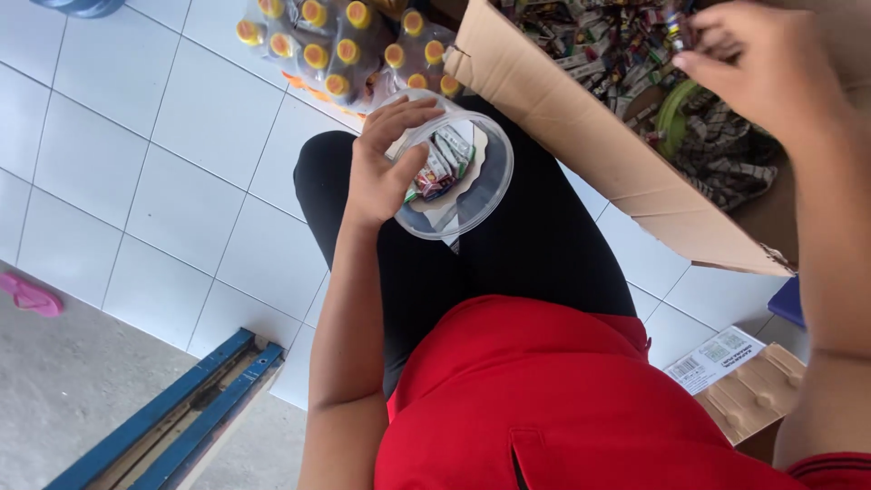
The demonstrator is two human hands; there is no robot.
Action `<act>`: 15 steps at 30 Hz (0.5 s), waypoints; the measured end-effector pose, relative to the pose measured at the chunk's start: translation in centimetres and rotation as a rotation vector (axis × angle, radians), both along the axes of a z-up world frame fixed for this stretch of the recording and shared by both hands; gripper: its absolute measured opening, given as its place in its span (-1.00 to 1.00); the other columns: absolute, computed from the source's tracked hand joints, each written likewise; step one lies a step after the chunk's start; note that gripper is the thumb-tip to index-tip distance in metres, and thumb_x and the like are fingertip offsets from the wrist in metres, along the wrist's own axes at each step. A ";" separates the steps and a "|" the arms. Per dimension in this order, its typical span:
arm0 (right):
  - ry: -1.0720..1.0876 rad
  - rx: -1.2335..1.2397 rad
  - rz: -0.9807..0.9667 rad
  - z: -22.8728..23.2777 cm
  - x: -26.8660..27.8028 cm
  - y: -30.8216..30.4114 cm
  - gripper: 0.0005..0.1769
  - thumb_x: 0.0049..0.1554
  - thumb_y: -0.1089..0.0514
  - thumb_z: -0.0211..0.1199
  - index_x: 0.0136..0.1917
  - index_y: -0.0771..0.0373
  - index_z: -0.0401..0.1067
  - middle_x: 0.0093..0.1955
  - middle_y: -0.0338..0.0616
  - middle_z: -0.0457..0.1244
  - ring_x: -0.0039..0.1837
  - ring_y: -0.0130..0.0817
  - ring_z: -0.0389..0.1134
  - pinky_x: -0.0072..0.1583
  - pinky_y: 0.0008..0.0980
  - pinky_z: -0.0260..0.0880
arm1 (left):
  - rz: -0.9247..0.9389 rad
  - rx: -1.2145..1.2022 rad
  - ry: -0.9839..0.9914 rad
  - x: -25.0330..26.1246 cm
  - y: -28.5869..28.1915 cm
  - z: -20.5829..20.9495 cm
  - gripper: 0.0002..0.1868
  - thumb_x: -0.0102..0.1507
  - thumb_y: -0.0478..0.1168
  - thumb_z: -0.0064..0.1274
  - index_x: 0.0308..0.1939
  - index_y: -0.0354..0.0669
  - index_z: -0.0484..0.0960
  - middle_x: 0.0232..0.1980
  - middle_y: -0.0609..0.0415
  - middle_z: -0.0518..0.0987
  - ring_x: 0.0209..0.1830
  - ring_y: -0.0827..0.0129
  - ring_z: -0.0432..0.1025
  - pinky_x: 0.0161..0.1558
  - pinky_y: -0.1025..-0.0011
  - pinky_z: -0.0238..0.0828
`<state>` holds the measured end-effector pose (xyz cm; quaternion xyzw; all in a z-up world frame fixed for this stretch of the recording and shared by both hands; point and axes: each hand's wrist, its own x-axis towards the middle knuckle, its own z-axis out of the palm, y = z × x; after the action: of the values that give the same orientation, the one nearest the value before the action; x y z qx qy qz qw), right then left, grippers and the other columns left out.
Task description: The person sits on the floor and sorts small snack packets from a large cardboard box into a clear plastic container held on their lap. They pick up packets one by one and place them into the container.
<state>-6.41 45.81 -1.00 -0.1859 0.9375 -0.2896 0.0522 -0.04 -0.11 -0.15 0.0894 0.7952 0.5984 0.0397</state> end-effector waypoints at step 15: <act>0.104 0.344 0.197 -5.1 5.8 -28.1 -0.80 0.07 0.19 0.22 -0.03 0.28 0.51 -0.05 0.05 0.35 -0.18 -0.05 0.48 -0.24 -0.11 0.48 | 0.014 -0.017 0.058 0.3 0.2 -0.2 -0.57 0.16 -0.22 0.10 0.12 -0.16 0.71 0.28 -0.02 0.64 0.48 0.03 0.31 0.56 0.11 0.05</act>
<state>-0.59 17.67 -6.12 -0.2798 0.9518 -0.1089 0.0630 0.22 0.09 -0.37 0.1008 0.8018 0.5889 0.0135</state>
